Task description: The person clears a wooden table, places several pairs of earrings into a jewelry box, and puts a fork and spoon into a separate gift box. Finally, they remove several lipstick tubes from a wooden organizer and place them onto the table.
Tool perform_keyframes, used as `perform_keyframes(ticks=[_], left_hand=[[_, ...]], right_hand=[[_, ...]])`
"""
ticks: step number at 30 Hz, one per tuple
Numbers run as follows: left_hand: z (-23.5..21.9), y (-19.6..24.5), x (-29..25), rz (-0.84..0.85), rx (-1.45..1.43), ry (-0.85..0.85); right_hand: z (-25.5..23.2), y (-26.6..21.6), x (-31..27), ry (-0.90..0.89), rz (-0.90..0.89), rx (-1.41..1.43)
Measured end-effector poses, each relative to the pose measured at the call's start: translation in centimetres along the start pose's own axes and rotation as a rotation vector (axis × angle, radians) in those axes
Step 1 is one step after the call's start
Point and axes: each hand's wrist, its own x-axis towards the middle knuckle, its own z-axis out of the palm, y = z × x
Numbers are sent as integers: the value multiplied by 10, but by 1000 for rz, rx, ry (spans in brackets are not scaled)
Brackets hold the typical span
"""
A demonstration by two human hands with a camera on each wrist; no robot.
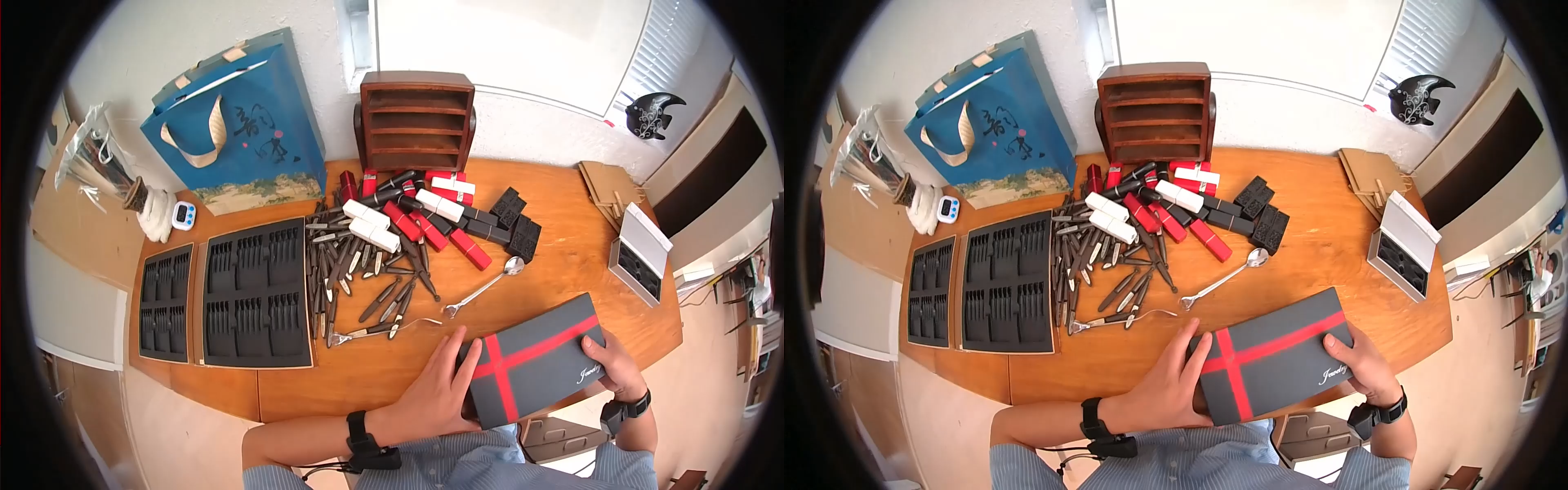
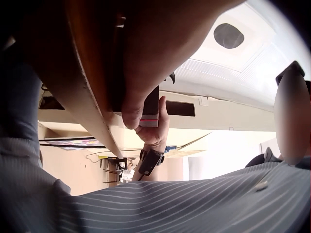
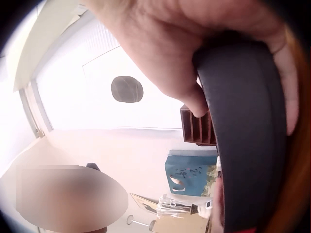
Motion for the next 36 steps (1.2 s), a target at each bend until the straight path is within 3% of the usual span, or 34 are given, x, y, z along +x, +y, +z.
perform_keyframes(ticks=[4,7,10,13,18,21,22,23,31,36], left_hand=[[-3,-2,0,-7,-36,-54],[-7,-6,3,0,-119,-85],[-9,-7,-1,-20,-140,74],[-6,-13,0,-29,-169,71],[-11,-23,6,-45,-211,54],[-15,-21,9,-55,-188,6],[-17,-20,11,-62,-192,3],[-17,-21,12,-55,-181,7],[-15,-25,10,-31,-192,5],[-16,-25,10,-41,-163,-8]], right_hand=[[-2,1,8,-17,25,61],[-33,2,15,7,83,32],[-48,-30,21,169,-139,288],[-77,-74,47,252,-358,285],[-107,-128,125,397,-309,175],[-118,-122,180,441,-275,139],[-122,-115,195,382,-270,115],[-117,-110,206,466,-228,108],[-98,-96,247,296,-35,183],[-82,-107,254,277,-85,129]])
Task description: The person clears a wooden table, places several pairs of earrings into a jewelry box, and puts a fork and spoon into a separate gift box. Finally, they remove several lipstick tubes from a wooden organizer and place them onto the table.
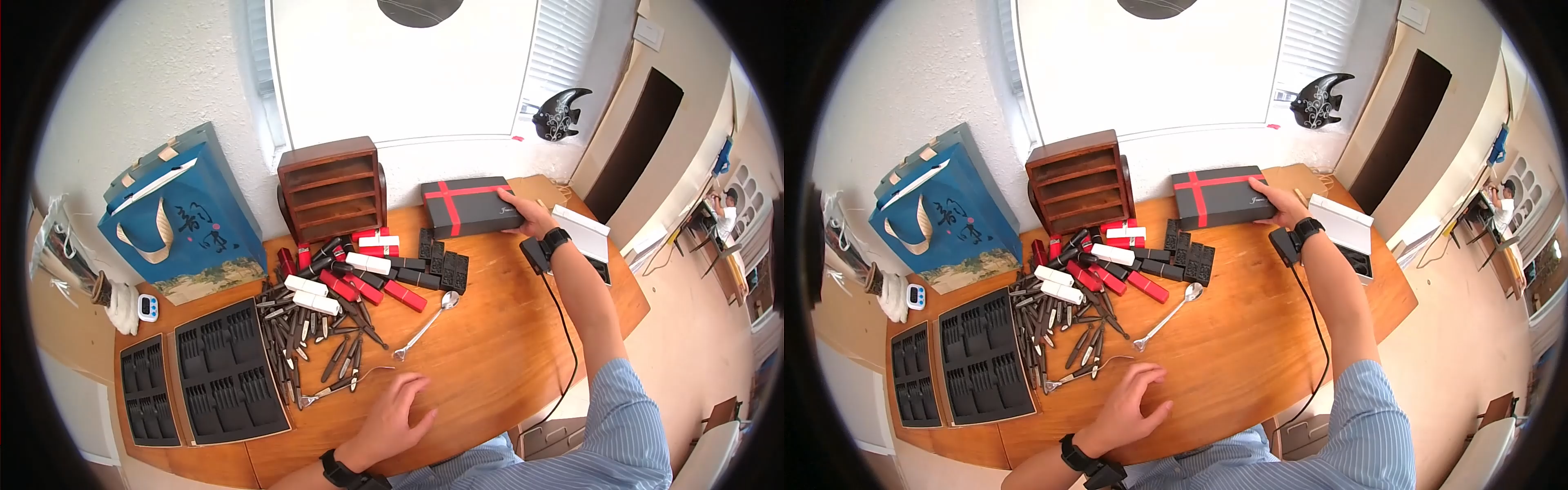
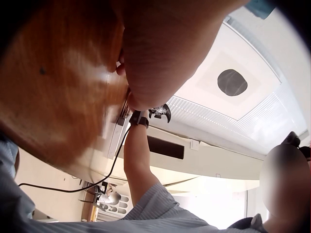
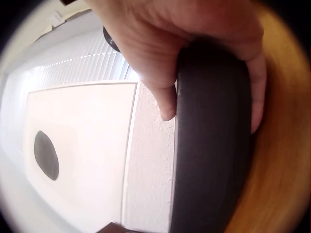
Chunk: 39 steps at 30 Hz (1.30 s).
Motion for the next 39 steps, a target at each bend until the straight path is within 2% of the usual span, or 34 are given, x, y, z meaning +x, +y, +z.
perform_keyframes(ticks=[6,8,9,11,12,15,17,18,20,21,23,24,25,28,31,35,37,39], left_hand=[[1,0,0,4,-11,-4],[0,0,0,10,-10,-2],[-1,1,0,0,-14,-4],[0,1,-2,-13,-25,-11],[0,0,-1,1,-28,-3],[-2,1,-1,25,-33,23],[-4,4,-1,39,-43,37],[-6,5,0,26,-43,60],[-9,6,-3,16,-50,68],[-9,6,-3,-28,-60,87],[-8,4,-1,-52,-88,71],[-7,3,-2,-53,-89,86],[-6,2,-2,-59,-89,105],[-6,2,-1,-34,-74,113],[-8,5,0,-28,-71,127],[-17,7,3,25,8,169],[-28,9,7,-3,43,244],[-42,9,9,0,93,383]], right_hand=[[4,3,20,40,-112,-211],[11,3,21,213,-395,-775],[13,5,20,213,-395,-776],[12,21,12,596,-781,-1128],[18,9,-28,481,-796,-1085],[-15,18,-79,439,-803,-1184],[-44,30,-110,405,-663,-1369],[-57,39,-119,409,-654,-1374],[-76,59,-136,365,-374,-1437],[-83,70,-143,383,-359,-1437],[-99,92,-156,301,-722,-1474],[-94,88,-166,313,-620,-1426],[-95,89,-170,319,-597,-1401],[-88,91,-193,284,-659,-1378],[-69,96,-227,104,-719,-1274],[-32,97,-272,-127,-795,-1307],[-16,101,-281,-225,-843,-1290],[-1,105,-281,-240,-887,-1259]])
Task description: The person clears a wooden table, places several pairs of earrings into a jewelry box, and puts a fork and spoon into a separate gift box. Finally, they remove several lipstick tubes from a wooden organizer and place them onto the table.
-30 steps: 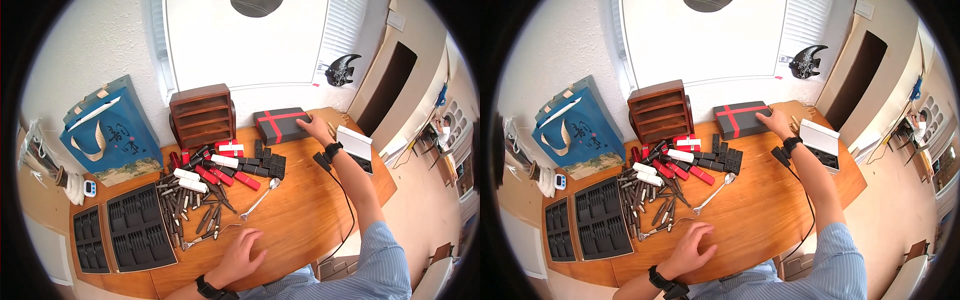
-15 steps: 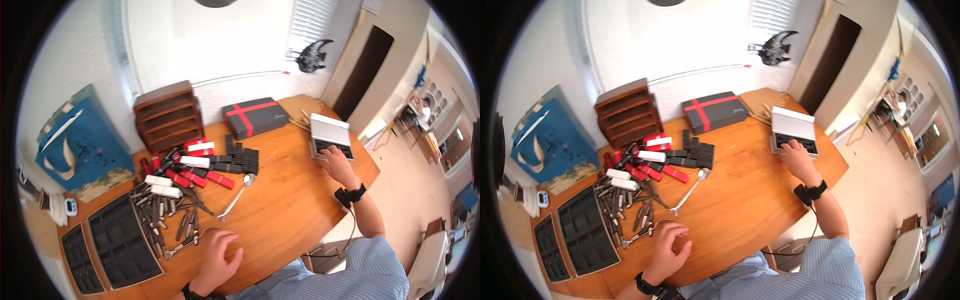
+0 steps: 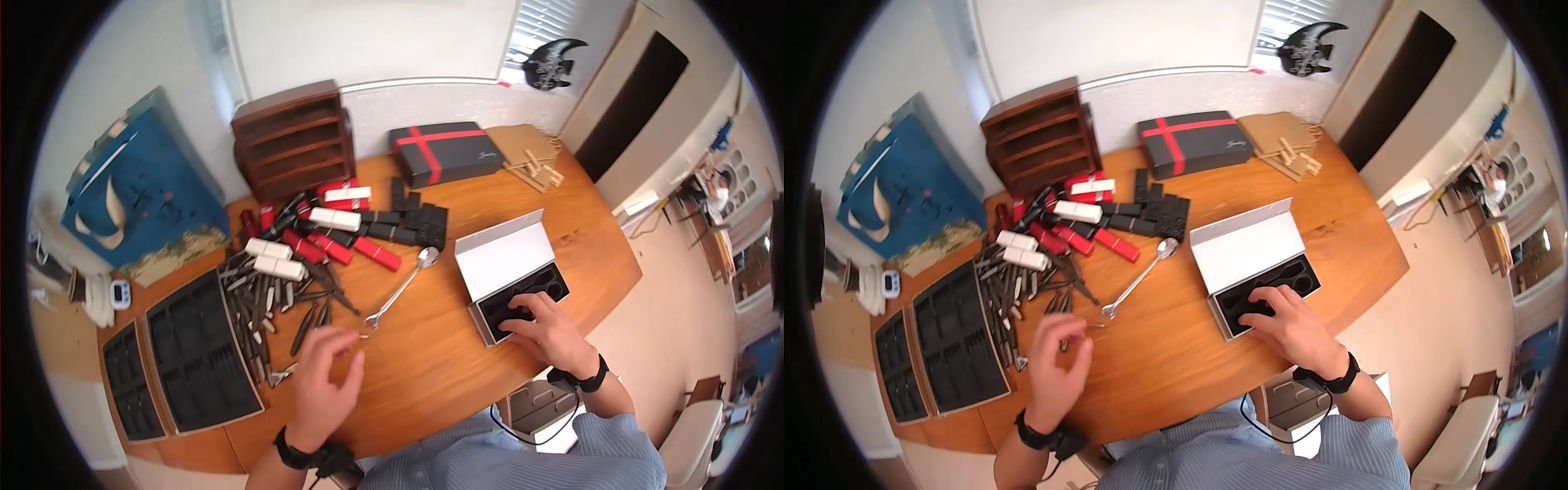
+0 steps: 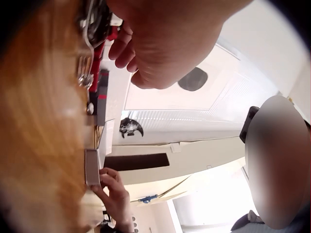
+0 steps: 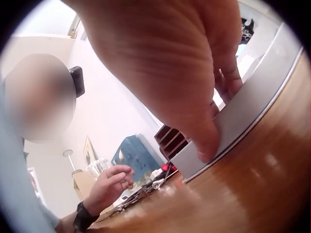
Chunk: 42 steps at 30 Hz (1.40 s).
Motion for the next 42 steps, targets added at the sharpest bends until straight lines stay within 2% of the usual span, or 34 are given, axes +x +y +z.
perform_keyframes(ticks=[2,8,13,15,17,20,22,24,26,29,34,36,38,39,42], left_hand=[[-10,-2,7,-85,38,111],[-25,-22,19,-77,127,220],[-22,-24,16,-3,164,173],[-23,-25,17,14,163,181],[-23,-26,18,28,155,185],[-25,-26,20,57,165,185],[-23,-23,17,-5,145,180],[-17,-26,16,11,111,137],[-12,-29,13,-41,42,126],[-9,-31,8,-28,46,62],[3,-17,2,-17,-33,-36],[7,-8,-2,4,-59,-90],[9,5,-6,47,-22,-247],[12,5,-9,65,20,-275],[12,5,-9,127,35,-277]], right_hand=[[6,-3,10,5,-17,7],[3,-37,48,33,-111,-13],[38,-75,83,39,-173,52],[66,-82,93,-5,-222,-109],[82,-89,98,-6,-199,-117],[83,-91,98,5,-192,-125],[89,-94,91,48,-224,-93],[88,-103,84,72,-214,-75],[91,-114,74,86,-193,-48],[97,-122,66,200,-184,22],[100,-122,60,190,-148,72],[101,-120,60,195,-147,88],[107,-118,59,174,-178,87],[110,-117,59,275,-234,97],[110,-113,58,240,-235,112]])
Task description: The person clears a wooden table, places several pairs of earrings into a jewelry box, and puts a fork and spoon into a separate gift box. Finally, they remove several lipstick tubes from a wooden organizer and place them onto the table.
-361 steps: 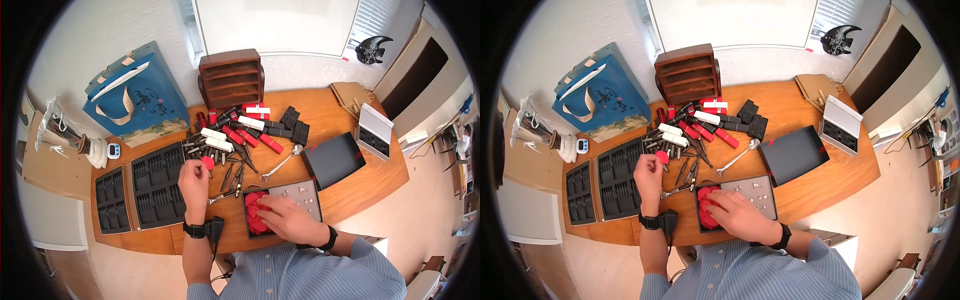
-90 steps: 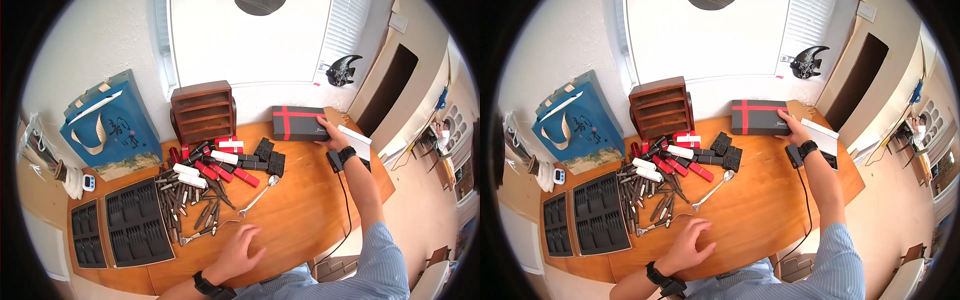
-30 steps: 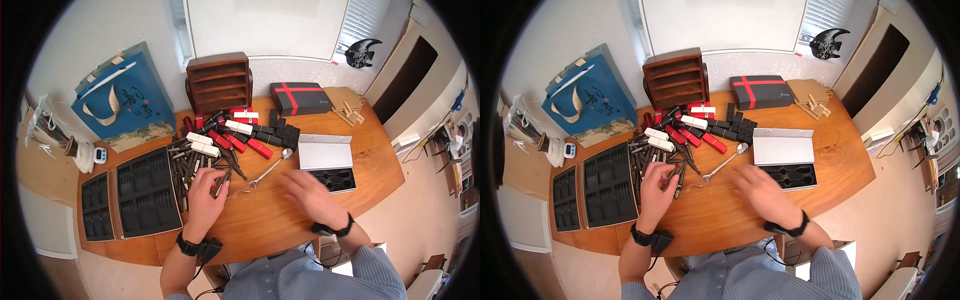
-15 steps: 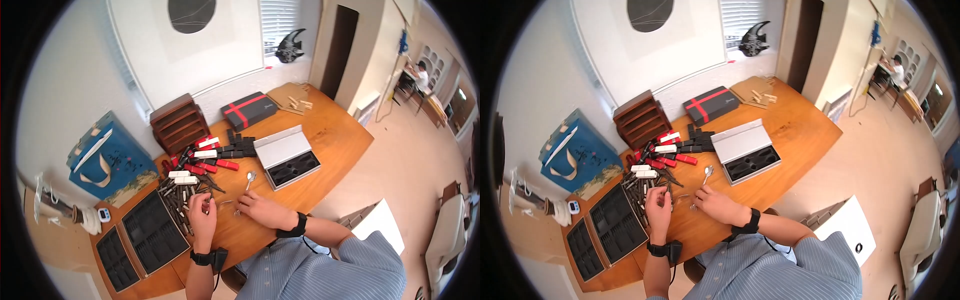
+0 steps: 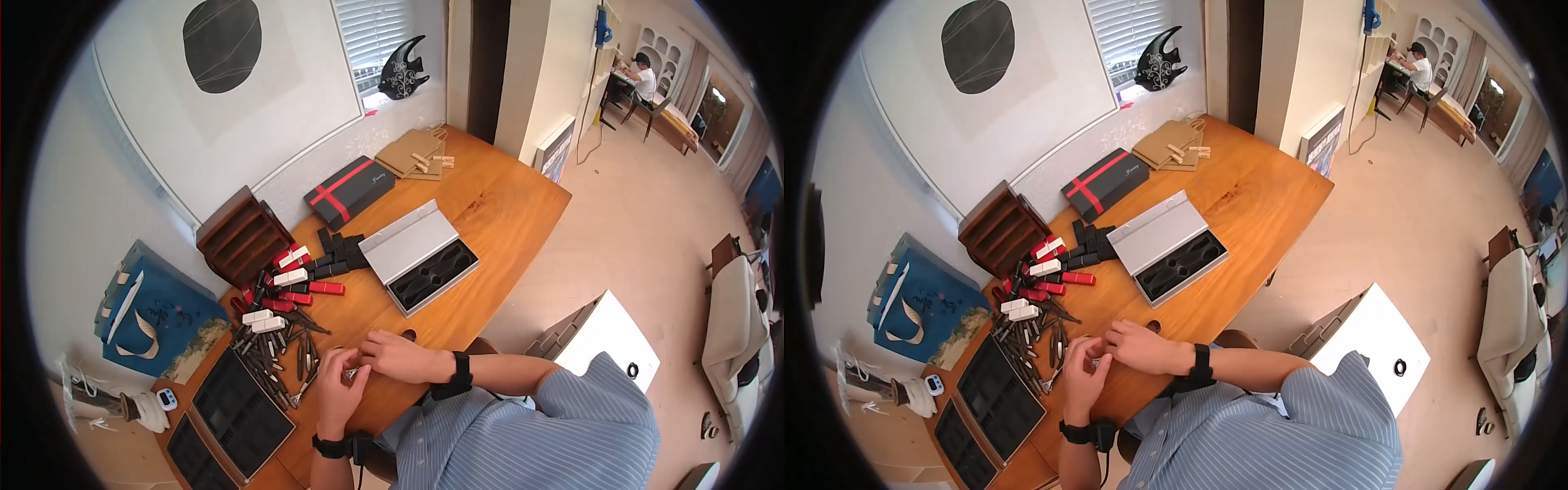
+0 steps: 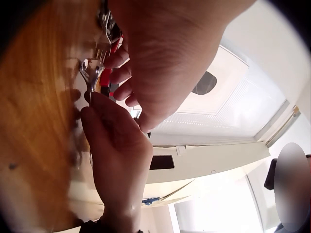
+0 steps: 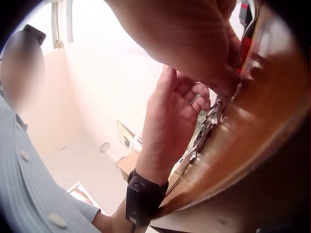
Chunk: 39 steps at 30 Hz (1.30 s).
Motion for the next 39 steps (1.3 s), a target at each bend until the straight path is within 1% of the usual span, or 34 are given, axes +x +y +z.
perform_keyframes(ticks=[4,6,10,12,13,15,16,18,19,21,22,23,24,26,28,30,33,35,36,37,38,39], left_hand=[[3,-8,1,30,31,-34],[9,-9,-2,-32,-26,-70],[15,-2,1,14,19,-82],[23,-6,-6,-106,-82,-36],[24,-7,-10,-114,-85,-40],[21,-3,-10,-222,-125,-96],[20,-4,-9,-227,-127,-95],[20,-7,-9,-216,-258,-16],[19,-8,-10,-230,-264,-12],[11,-11,-6,-189,-168,-26],[9,-10,-4,-202,-173,-23],[8,-9,-1,-144,-132,-26],[7,-7,1,-85,-87,-32],[3,-2,3,-86,-81,-43],[4,-2,3,-90,-81,-52],[2,-7,1,-26,-28,-46],[-1,-6,2,-31,-12,-49],[-1,-5,3,-9,-10,-49],[-1,-4,3,17,-3,-54],[-2,-3,3,26,-8,-58],[-2,-3,3,19,-16,-62],[-1,-3,2,8,-27,-70]], right_hand=[[-22,4,-2,6,13,53],[-35,2,-4,-74,57,77],[-37,12,-13,-11,-6,79],[-44,15,-15,2,-1,114],[-49,15,-18,-2,4,121],[-65,20,-18,8,-1,97],[-75,24,-20,4,0,100],[-97,37,-25,33,116,-58],[-110,45,-28,35,159,-121],[-128,70,-37,29,215,-224],[-131,82,-44,18,231,-260],[-135,88,-47,-6,237,-270],[-136,92,-48,-17,232,-263],[-135,97,-48,-63,264,-236],[-133,94,-43,-74,257,-215],[-129,95,-39,-86,237,-195],[-119,93,-40,-125,248,-203],[-120,91,-41,-118,306,-154],[-118,88,-42,-121,313,-156],[-115,86,-42,-86,306,-141],[-113,88,-41,-48,295,-132],[-111,89,-42,-47,291,-117]])
